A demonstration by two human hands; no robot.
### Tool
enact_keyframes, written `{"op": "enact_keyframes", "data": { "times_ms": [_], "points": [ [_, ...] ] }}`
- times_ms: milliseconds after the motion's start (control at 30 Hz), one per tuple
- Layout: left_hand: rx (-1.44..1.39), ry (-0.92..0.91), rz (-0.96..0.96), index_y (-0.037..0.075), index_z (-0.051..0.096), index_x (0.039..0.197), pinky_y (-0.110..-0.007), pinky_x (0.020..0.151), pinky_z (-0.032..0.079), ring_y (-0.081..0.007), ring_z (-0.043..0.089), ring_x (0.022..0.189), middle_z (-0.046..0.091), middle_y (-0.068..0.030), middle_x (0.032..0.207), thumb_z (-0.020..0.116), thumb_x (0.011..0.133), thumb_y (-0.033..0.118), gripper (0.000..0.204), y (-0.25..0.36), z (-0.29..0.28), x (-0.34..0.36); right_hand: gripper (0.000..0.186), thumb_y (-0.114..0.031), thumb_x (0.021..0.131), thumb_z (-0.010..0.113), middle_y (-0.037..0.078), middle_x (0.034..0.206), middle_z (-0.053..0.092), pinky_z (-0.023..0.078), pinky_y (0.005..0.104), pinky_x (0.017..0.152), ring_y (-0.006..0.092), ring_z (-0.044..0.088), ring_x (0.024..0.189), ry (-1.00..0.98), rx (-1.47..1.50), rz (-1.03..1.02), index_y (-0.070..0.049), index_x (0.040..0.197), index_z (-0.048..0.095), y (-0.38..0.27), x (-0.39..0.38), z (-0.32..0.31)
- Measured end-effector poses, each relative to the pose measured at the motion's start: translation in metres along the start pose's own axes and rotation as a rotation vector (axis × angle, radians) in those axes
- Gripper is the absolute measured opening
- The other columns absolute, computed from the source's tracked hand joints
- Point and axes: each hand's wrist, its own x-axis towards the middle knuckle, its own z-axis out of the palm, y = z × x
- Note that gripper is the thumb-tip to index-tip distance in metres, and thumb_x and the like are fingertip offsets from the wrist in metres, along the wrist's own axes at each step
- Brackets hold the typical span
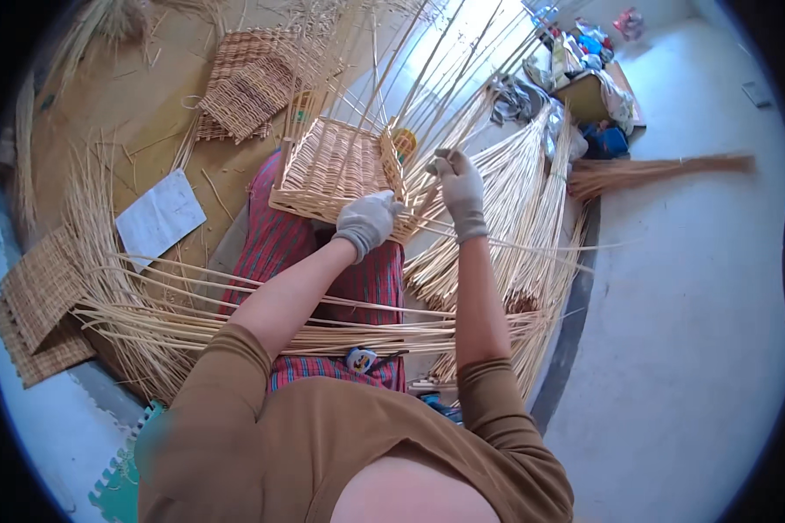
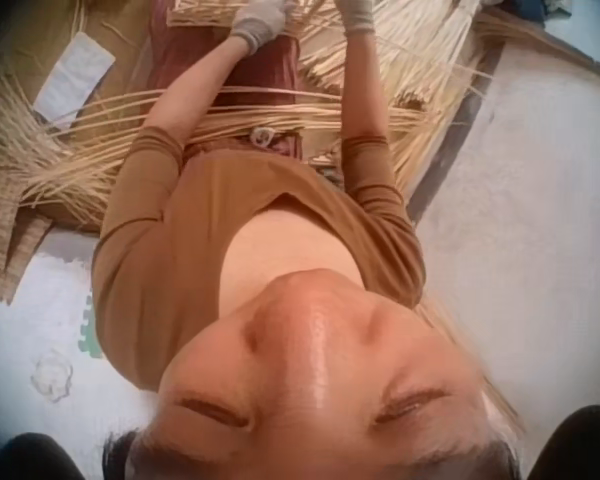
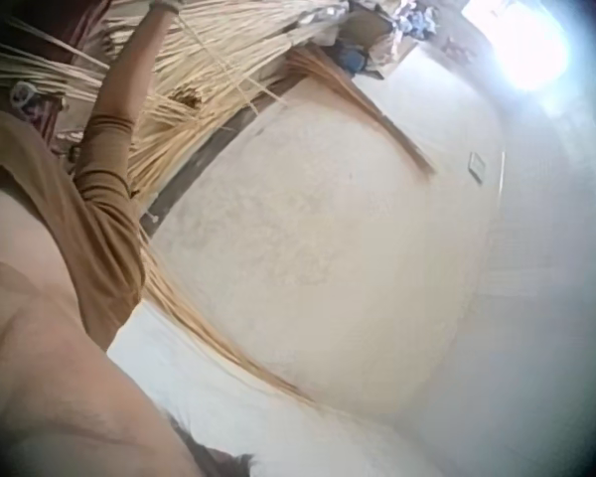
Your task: Weaving a large flat basket or mat using long, thin reeds or bamboo strips.
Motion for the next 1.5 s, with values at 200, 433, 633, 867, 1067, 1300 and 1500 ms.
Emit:
{"op": "enact_keyframes", "data": {
  "times_ms": [200, 433, 633, 867, 1067, 1300, 1500],
  "points": [
    [-0.059, 0.095, -0.059, 0.007, 0.065, 0.111, -0.049, 0.086, 0.051, -0.0399, 0.065, 0.102, 0.07, -0.0208, 0.105, 0.053, 0.098, 0.042, 0.039, -0.006, 0.003, -0.005, 0.046, -0.047, 0.082, 0.071, 0.022, 0.09, 0.072, 0.054, 0.0437, 0.081, 0.0394, 0.069, 0.088, 0.005, -0.819, 0.12, -0.002, 0.095, 0.071, 0.014, 0.008, -0.031],
    [-0.385, 0.169, 0.061, 0.014, 0.06, 0.122, -0.045, 0.081, 0.052, -0.0323, 0.069, 0.094, 0.071, -0.0137, 0.109, 0.065, 0.094, 0.031, 0.034, -0.04, -0.028, -0.032, 0.034, -0.022, 0.08, 0.078, 0.014, 0.104, 0.068, 0.05, 0.0403, 0.088, 0.0299, 0.065, 0.1, 0.014, -0.669, -0.384, -0.008, 0.108, 0.066, -0.013, -0.074, 0.018],
    [-0.657, 0.463, 0.215, 0.003, 0.055, 0.127, -0.032, 0.089, 0.051, -0.0168, 0.063, 0.098, 0.066, -0.0072, 0.115, 0.063, 0.095, 0.003, 0.033, -0.103, -0.121, -0.025, 0.052, -0.062, 0.072, 0.073, 0.014, 0.092, 0.067, 0.04, 0.0437, 0.089, 0.0328, 0.06, 0.097, -0.041, -1.152, -0.201, -0.017, 0.097, 0.075, -0.024, -0.075, 0.032],
    [-0.982, 0.129, 0.008, 0.005, 0.064, 0.109, -0.031, 0.087, 0.055, -0.0117, 0.063, 0.097, 0.066, 0.0017, 0.101, 0.069, 0.09, -0.004, 0.022, -0.193, -0.105, -0.042, 0.054, -0.062, 0.063, 0.076, 0.017, 0.084, 0.065, 0.042, 0.0476, 0.075, 0.0321, 0.06, 0.078, 0.048, -1.068, -0.252, -0.013, 0.087, 0.076, -0.001, -0.095, 0.04],
    [-0.836, -0.258, 0.191, 0.002, 0.064, 0.116, -0.028, 0.096, 0.048, -0.0101, 0.061, 0.104, 0.066, 0.0001, 0.106, 0.065, 0.092, -0.003, 0.025, -0.086, -0.167, -0.129, 0.061, -0.071, 0.065, 0.072, 0.012, 0.075, 0.06, 0.032, 0.0469, 0.099, 0.0302, 0.059, 0.084, 0.022, -0.994, -0.288, -0.012, 0.077, 0.073, -0.067, -0.175, -0.022],
    [-0.477, -0.241, 0.352, -0.001, 0.059, 0.131, -0.031, 0.093, 0.055, -0.0155, 0.065, 0.112, 0.07, -0.0079, 0.118, 0.052, 0.092, -0.013, 0.042, -0.037, -0.12, -0.193, 0.042, -0.045, 0.055, 0.086, 0.005, 0.092, 0.062, 0.031, 0.0477, 0.11, 0.0304, 0.055, 0.105, 0.036, -0.829, -0.344, -0.014, 0.081, 0.073, 0.009, -0.19, -0.056],
    [-0.205, -0.408, 0.627, 0.016, 0.032, 0.156, -0.036, 0.09, 0.055, -0.0318, 0.067, 0.11, 0.064, -0.0162, 0.13, 0.066, 0.088, 0.011, 0.077, 0.02, -0.054, -0.213, 0.064, -0.028, 0.072, 0.085, 0.021, 0.135, 0.053, 0.032, 0.0491, 0.114, 0.0364, 0.048, 0.13, 0.407, -0.79, -0.249, -0.007, 0.127, 0.06, 0.059, -0.217, -0.061]
  ]
}}
